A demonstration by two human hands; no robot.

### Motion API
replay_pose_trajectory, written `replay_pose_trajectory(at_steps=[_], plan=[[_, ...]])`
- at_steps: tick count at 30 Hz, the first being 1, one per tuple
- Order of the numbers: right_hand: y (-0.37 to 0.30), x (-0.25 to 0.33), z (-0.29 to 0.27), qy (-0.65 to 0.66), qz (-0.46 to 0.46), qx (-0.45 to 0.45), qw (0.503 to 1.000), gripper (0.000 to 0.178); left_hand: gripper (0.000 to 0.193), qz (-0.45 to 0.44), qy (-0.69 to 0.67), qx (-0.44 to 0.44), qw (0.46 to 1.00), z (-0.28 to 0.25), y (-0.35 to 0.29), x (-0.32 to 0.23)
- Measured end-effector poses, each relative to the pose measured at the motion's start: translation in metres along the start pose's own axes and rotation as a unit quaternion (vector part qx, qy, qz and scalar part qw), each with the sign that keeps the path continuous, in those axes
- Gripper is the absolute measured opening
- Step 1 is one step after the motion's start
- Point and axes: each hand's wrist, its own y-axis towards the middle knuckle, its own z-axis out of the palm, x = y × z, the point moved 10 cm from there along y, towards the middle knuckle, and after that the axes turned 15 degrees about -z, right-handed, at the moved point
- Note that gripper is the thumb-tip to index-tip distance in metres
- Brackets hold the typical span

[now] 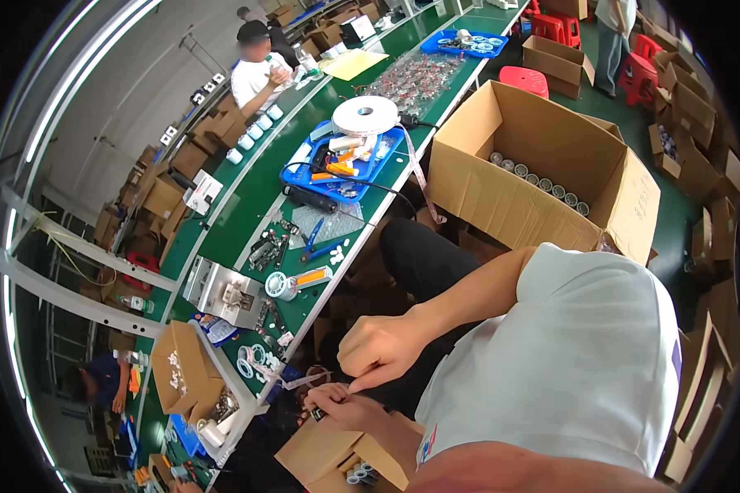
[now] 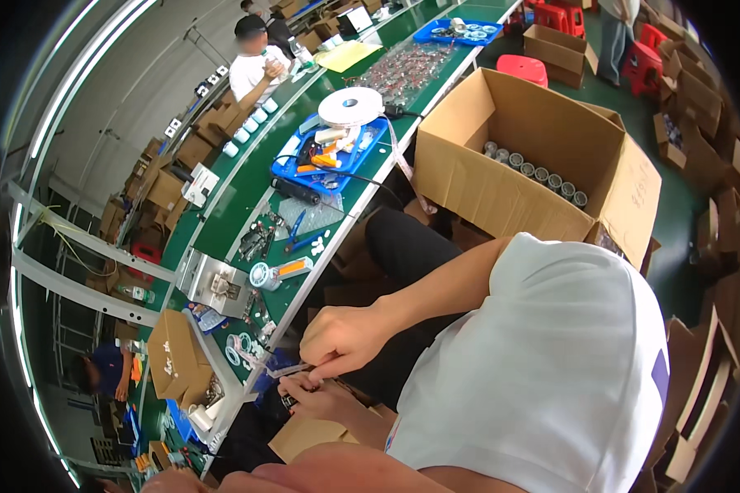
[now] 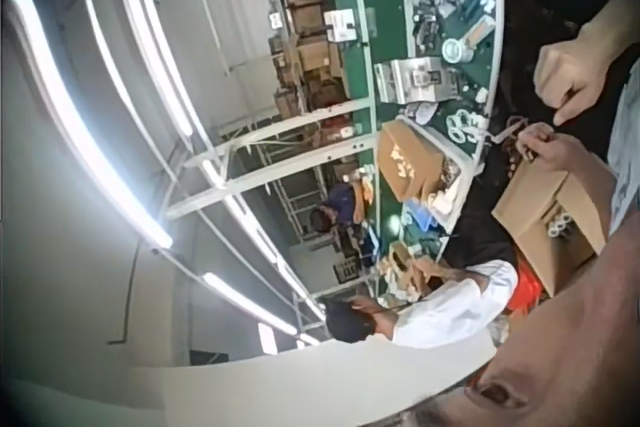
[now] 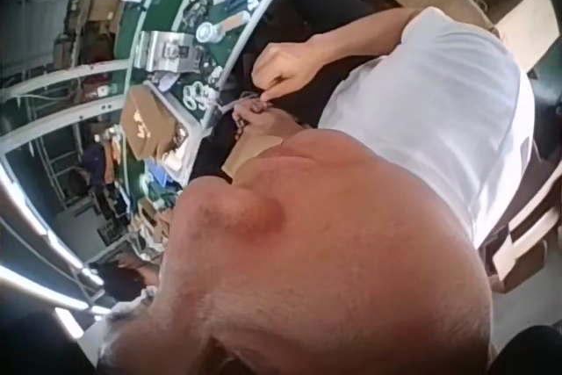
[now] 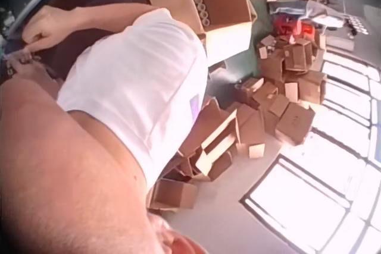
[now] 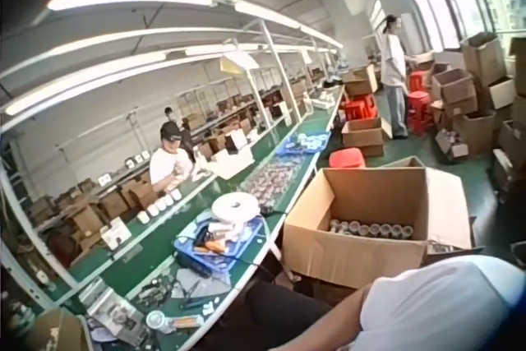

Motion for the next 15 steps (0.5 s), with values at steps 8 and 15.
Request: replay_pose_trajectory(at_steps=[8, 15], plan=[[-0.038, -0.025, -0.027, -0.041, 0.077, 0.032, 0.996, 0.043, 0.032, -0.049, 0.113, 0.051, 0.991, 0.025, 0.001, 0.029], [-0.051, -0.077, -0.089, -0.113, 0.179, 0.034, 0.977, 0.037, 0.027, -0.092, 0.115, 0.119, 0.982, 0.055, 0.014, 0.054]])
